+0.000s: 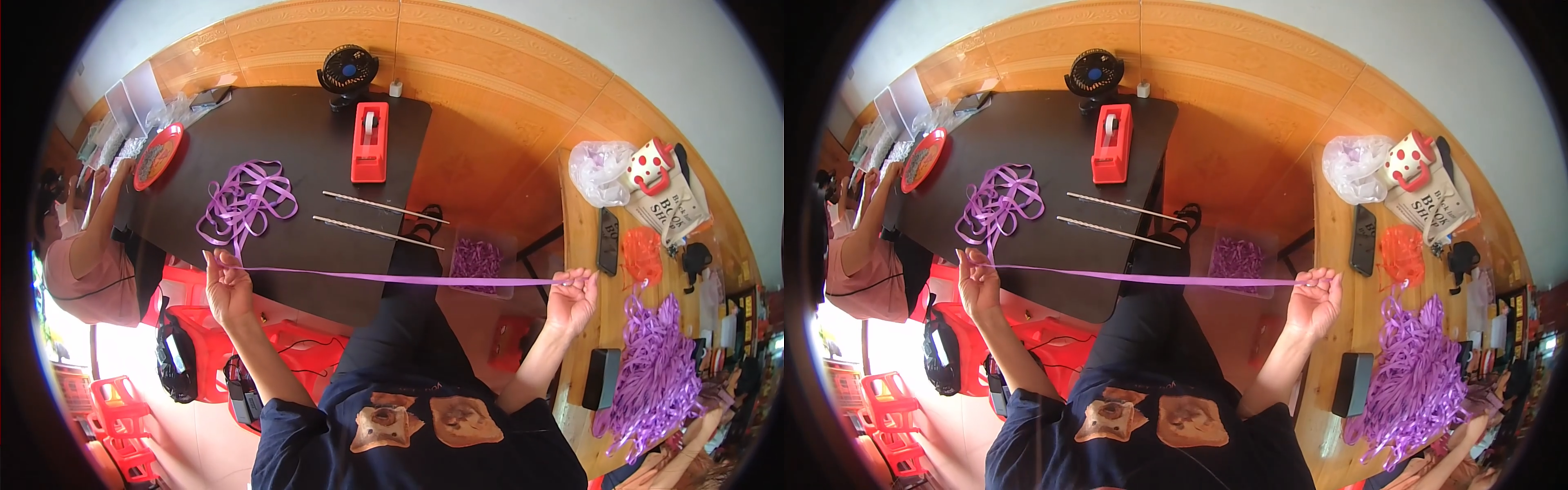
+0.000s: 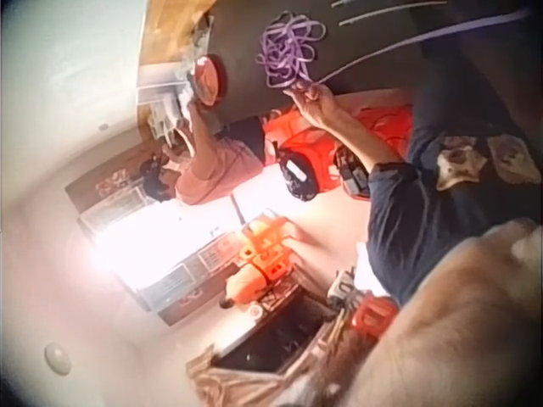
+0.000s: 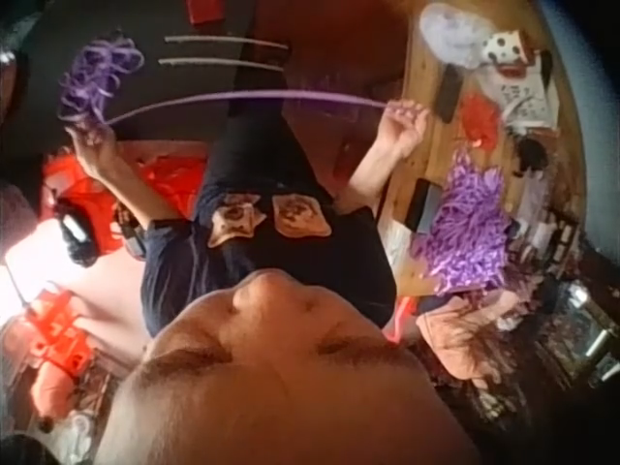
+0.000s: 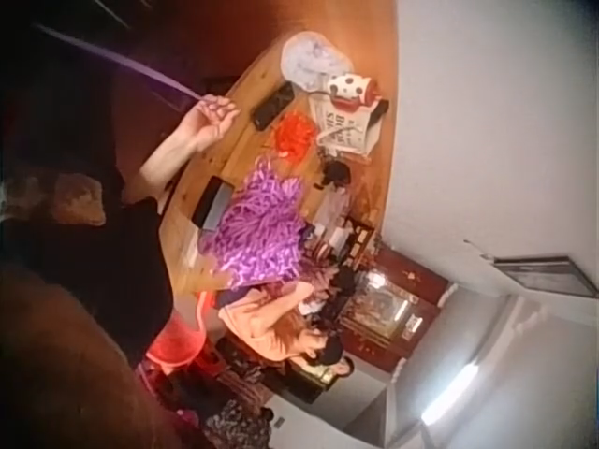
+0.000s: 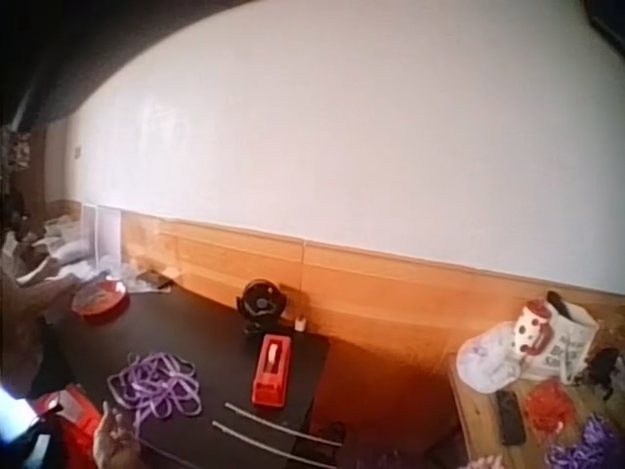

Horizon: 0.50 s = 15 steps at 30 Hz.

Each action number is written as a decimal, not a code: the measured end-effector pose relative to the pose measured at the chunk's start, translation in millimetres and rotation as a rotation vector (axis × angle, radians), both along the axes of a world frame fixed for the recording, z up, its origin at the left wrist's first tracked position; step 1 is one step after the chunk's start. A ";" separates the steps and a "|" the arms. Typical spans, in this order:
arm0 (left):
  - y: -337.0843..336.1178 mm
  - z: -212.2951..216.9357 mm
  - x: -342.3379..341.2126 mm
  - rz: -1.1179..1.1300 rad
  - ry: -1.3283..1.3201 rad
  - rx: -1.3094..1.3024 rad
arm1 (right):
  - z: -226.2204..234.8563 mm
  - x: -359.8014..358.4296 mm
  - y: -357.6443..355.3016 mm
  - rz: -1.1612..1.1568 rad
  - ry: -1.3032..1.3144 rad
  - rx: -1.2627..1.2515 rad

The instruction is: Creating small bows by wrapping purple ribbons around two metal rods and securing them with tape.

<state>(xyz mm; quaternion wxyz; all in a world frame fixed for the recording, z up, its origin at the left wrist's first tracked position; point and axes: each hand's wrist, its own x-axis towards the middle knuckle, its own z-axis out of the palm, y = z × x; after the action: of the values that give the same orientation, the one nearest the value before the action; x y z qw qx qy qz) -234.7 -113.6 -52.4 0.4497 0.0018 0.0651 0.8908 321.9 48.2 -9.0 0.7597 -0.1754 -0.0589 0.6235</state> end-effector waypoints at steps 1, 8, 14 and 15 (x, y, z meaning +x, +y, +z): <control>-0.5 -4.5 -2.4 0.001 -0.001 0.000 | -2.3 2.1 0.5 0.001 -0.001 0.000; 12.2 22.6 25.8 0.150 0.039 -0.235 | -11.9 7.5 2.2 -0.011 -0.030 -0.029; -1.9 -3.7 7.9 0.187 0.173 -0.170 | -16.4 12.6 1.4 -0.008 -0.025 -0.030; 0.5 -0.1 10.4 0.170 0.130 -0.133 | -16.3 12.9 1.1 0.003 -0.024 -0.025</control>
<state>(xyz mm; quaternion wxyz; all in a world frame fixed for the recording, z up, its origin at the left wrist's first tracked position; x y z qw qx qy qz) -224.3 -113.1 -52.5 0.3666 0.0240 0.1530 0.9174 334.8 49.2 -25.3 0.7559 -0.1922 -0.0607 0.6229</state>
